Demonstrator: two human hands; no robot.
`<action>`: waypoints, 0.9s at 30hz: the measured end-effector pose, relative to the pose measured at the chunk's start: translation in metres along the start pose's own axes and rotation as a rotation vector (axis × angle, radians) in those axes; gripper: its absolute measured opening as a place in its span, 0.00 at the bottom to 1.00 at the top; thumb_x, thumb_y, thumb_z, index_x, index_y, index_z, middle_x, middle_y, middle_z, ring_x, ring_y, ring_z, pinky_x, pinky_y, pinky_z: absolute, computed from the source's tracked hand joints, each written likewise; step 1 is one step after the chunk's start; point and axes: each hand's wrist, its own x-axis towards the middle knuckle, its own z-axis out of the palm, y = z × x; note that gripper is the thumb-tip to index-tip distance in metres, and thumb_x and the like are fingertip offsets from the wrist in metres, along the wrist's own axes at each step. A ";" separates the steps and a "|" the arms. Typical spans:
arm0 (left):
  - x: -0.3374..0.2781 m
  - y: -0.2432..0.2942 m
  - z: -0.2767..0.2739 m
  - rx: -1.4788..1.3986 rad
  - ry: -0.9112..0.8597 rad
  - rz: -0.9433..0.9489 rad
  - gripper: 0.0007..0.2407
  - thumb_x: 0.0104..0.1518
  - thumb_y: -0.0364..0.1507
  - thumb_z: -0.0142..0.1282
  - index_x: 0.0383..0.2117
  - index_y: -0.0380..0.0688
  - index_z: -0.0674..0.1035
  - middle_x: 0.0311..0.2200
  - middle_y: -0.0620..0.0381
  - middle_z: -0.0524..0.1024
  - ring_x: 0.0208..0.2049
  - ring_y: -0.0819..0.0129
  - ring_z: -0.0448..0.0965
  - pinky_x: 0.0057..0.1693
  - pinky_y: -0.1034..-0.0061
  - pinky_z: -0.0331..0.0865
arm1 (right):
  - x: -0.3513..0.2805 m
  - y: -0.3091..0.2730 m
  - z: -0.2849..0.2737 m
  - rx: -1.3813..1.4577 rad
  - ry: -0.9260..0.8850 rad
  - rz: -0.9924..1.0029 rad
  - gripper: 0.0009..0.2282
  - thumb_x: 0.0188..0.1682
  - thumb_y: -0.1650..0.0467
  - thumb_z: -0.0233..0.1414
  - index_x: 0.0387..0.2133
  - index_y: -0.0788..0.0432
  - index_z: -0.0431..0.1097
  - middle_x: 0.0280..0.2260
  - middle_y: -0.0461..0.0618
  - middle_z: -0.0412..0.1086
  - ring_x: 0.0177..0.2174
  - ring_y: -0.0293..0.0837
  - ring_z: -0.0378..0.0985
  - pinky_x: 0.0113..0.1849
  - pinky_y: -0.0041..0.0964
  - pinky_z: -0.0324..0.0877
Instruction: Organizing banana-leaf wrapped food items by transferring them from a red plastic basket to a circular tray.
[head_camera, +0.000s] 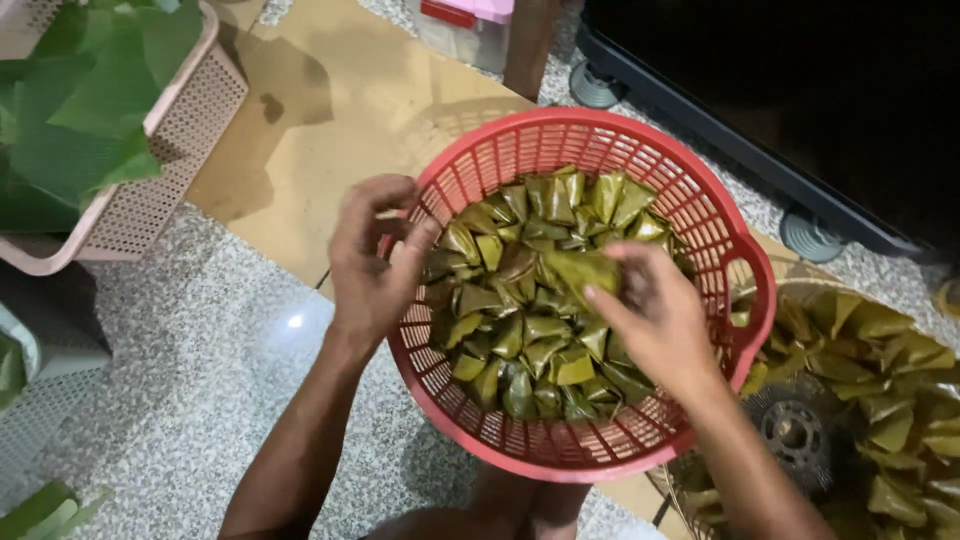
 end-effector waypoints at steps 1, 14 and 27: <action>0.004 -0.006 -0.007 0.081 0.053 0.044 0.14 0.59 0.24 0.64 0.49 0.39 0.75 0.45 0.50 0.73 0.43 0.57 0.79 0.45 0.69 0.78 | 0.015 0.006 0.008 -0.028 -0.042 -0.023 0.22 0.40 0.81 0.65 0.49 0.69 0.69 0.40 0.62 0.75 0.40 0.54 0.79 0.42 0.51 0.76; 0.007 -0.048 -0.027 0.219 0.098 0.079 0.12 0.59 0.23 0.62 0.48 0.38 0.76 0.47 0.48 0.72 0.46 0.51 0.79 0.44 0.66 0.80 | 0.126 0.086 0.128 -0.644 -0.354 0.038 0.17 0.50 0.68 0.58 0.53 0.46 0.70 0.49 0.56 0.73 0.49 0.63 0.77 0.49 0.63 0.72; 0.011 -0.042 -0.024 0.270 0.069 0.055 0.09 0.60 0.24 0.61 0.45 0.39 0.77 0.46 0.45 0.72 0.46 0.47 0.80 0.46 0.63 0.78 | 0.126 0.109 0.130 -0.712 -0.308 -0.096 0.17 0.49 0.68 0.58 0.51 0.49 0.66 0.52 0.61 0.69 0.48 0.66 0.77 0.49 0.64 0.73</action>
